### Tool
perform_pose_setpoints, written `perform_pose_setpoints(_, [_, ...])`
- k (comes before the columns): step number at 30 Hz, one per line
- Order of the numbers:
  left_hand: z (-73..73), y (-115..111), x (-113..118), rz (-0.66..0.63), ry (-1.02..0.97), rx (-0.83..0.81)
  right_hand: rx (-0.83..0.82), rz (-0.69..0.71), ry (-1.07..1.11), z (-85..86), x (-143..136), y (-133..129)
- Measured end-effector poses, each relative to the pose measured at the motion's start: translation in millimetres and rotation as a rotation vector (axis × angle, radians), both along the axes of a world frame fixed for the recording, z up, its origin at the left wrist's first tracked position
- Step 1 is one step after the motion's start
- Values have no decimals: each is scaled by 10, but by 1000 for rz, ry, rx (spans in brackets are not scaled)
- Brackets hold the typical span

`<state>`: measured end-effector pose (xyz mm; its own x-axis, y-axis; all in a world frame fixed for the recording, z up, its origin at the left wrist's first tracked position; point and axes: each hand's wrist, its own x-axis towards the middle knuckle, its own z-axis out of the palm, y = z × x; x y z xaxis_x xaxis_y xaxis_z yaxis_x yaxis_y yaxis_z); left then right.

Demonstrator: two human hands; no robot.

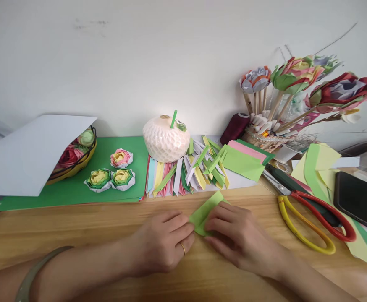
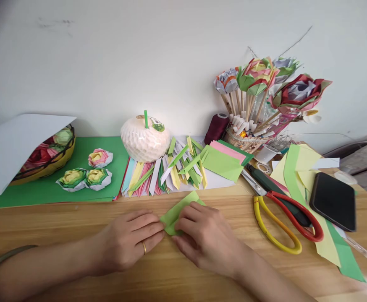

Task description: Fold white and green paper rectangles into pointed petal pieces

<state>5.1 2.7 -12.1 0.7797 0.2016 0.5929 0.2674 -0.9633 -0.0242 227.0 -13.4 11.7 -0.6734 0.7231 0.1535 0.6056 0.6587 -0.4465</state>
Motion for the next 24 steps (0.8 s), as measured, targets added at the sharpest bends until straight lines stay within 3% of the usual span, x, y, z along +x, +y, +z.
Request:
perform_pose_setpoints(8, [61,-12,-6,24,33,-18,-134,-96,99,-35,-5,10])
perform_pose_setpoints(17, [51,-9,-9,25,67,-72,-116,-100,111,-32,-53,1])
perform_pose_setpoints(24, [56,-18,-6,26,74,-90,-134,-196,114,-57,-91,-13])
